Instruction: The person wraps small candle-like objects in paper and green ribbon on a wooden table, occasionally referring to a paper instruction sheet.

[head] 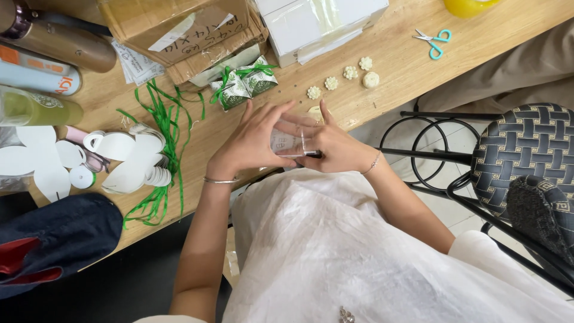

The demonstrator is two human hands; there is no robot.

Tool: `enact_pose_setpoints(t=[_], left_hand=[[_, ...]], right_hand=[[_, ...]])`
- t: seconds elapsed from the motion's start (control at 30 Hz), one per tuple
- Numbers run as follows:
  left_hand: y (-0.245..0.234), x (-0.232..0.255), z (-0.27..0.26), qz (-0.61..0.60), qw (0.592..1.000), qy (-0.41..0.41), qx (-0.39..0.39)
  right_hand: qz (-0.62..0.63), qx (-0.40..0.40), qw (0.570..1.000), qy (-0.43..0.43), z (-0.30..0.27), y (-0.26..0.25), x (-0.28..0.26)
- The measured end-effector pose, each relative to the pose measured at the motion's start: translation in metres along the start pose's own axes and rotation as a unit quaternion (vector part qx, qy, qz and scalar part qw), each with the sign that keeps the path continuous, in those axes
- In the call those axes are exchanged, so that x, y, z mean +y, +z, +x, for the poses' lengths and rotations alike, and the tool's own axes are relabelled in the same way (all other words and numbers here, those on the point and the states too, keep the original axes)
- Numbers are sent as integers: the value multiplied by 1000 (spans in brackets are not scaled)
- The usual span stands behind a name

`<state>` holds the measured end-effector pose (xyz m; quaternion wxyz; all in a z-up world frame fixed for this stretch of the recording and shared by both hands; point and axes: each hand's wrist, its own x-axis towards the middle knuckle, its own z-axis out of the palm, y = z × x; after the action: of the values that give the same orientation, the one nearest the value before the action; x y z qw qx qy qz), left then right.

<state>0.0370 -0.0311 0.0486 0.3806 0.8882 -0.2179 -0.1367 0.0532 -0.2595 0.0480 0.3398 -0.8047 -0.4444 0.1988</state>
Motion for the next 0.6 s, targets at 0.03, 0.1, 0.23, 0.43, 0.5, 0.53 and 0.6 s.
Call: enact_pose_setpoints(t=[0.03,0.1,0.23,0.43,0.5,0.53,0.6], left_hand=[[7,-6,-2,-1,1000,-1,-1],[20,-17,-5,11,999,7,40],[26,-24,-19,8,994,-19,105],[36,-25,-44,37,978,-130,161],[37,-24,-49,40,974,-144,168],[37,-23,-50,40,974,-147,170],[37,-23,-53,52,967,-148,202]], right_hand=[[1,-1,1000,1,-2,-1,0],[36,7,999,-6,-5,-5,0],[200,129,962,133,-35,1,64],[69,197,928,309,-43,31,141],[-37,144,944,294,-45,59,163],[-37,142,945,291,-43,69,165],[-114,172,935,287,-39,88,168]])
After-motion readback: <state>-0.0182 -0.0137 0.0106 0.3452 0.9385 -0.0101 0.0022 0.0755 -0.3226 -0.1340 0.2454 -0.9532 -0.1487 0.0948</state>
